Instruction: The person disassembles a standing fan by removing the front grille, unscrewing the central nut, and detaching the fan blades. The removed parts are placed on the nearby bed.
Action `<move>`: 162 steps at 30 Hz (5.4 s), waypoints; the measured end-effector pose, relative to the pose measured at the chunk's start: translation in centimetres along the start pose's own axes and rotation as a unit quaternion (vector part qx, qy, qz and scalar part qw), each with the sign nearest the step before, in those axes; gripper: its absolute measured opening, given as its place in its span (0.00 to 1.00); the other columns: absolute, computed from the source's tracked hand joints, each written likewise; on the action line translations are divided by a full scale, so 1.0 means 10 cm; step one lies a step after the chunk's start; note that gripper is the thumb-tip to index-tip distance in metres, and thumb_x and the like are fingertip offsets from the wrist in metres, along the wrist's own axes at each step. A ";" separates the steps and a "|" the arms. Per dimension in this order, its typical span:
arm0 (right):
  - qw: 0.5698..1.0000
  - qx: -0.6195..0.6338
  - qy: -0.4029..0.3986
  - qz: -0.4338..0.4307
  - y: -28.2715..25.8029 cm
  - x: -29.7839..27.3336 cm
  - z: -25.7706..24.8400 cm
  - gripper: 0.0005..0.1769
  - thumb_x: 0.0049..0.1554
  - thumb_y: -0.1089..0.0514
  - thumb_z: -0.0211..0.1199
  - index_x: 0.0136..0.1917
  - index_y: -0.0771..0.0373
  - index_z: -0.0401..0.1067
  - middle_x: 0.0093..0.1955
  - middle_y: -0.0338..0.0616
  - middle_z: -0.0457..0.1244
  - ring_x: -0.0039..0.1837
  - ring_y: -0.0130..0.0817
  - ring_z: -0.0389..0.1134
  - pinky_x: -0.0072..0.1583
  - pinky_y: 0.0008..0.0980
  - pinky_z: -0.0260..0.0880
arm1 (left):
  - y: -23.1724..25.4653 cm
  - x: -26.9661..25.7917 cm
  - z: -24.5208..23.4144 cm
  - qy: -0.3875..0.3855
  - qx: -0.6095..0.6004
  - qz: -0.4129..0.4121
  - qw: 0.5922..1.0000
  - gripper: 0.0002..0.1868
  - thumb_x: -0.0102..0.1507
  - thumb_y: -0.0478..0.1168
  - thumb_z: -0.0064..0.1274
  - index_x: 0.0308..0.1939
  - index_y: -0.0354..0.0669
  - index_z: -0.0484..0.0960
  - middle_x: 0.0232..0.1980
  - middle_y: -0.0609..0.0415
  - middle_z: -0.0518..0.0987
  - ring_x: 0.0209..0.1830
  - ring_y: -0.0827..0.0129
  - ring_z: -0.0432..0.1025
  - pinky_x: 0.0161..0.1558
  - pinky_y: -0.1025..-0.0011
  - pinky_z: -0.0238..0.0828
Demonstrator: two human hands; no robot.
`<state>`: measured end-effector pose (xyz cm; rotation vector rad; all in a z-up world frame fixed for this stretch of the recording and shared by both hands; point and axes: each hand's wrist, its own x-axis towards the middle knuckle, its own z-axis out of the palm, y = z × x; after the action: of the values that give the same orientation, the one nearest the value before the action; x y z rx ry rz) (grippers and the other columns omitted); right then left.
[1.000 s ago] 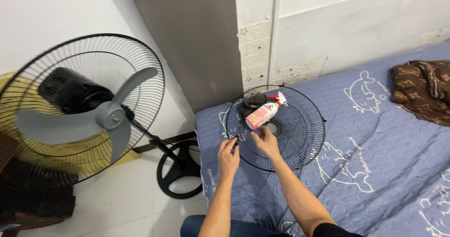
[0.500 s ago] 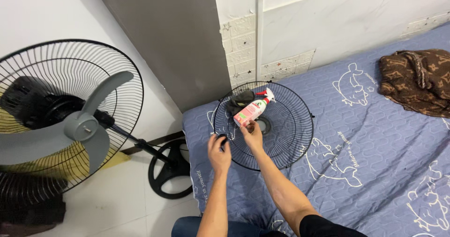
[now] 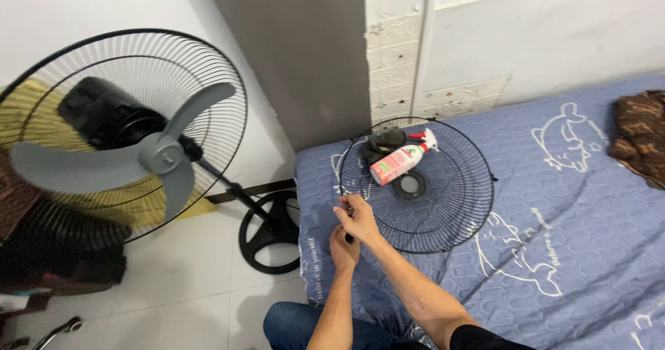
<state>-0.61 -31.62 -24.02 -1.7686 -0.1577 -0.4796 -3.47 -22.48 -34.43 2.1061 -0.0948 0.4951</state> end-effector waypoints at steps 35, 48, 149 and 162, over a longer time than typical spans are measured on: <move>0.813 0.465 -0.349 0.018 -1.67 1.75 2.28 0.33 0.56 0.72 0.64 0.74 0.67 0.60 0.65 0.43 0.61 0.64 0.30 0.62 0.66 0.32 0.68 | 1.09 2.30 -3.54 0.228 -0.226 0.148 0.936 0.19 0.57 0.27 0.66 0.50 0.25 0.77 0.50 0.44 0.82 0.48 0.67 0.79 0.53 0.70 0.77; 0.853 0.431 -0.292 -0.037 -1.66 1.74 2.39 0.30 0.56 0.74 0.66 0.71 0.70 0.63 0.62 0.42 0.63 0.60 0.26 0.66 0.64 0.28 0.68 | 1.17 2.27 -3.56 0.223 -0.220 0.199 0.929 0.17 0.58 0.28 0.66 0.48 0.24 0.79 0.49 0.46 0.81 0.47 0.67 0.79 0.53 0.70 0.79; 0.904 -0.340 -0.057 -0.253 -1.01 -0.48 -1.99 0.14 0.39 0.63 0.72 0.39 0.59 0.71 0.43 0.42 0.63 0.51 0.45 0.66 0.51 0.44 0.65 | 1.92 0.53 -0.83 -0.149 -0.029 0.404 0.902 0.22 0.59 0.29 0.53 0.58 0.40 0.77 0.68 0.42 0.75 0.70 0.47 0.68 0.70 0.57 0.64; 0.836 -0.533 0.040 -0.126 0.29 -0.19 -2.30 0.10 0.45 0.62 0.65 0.43 0.59 0.74 0.45 0.45 0.63 0.51 0.45 0.67 0.49 0.45 0.62 | 1.09 0.50 -0.41 -0.241 -0.004 0.207 0.948 0.45 0.52 0.34 0.66 0.73 0.40 0.65 0.68 0.38 0.73 0.68 0.46 0.67 0.67 0.57 0.63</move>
<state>-6.71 -54.00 -23.25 -2.8348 -0.0565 -0.9499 -2.94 -24.51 -21.95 2.1622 -0.8318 0.2072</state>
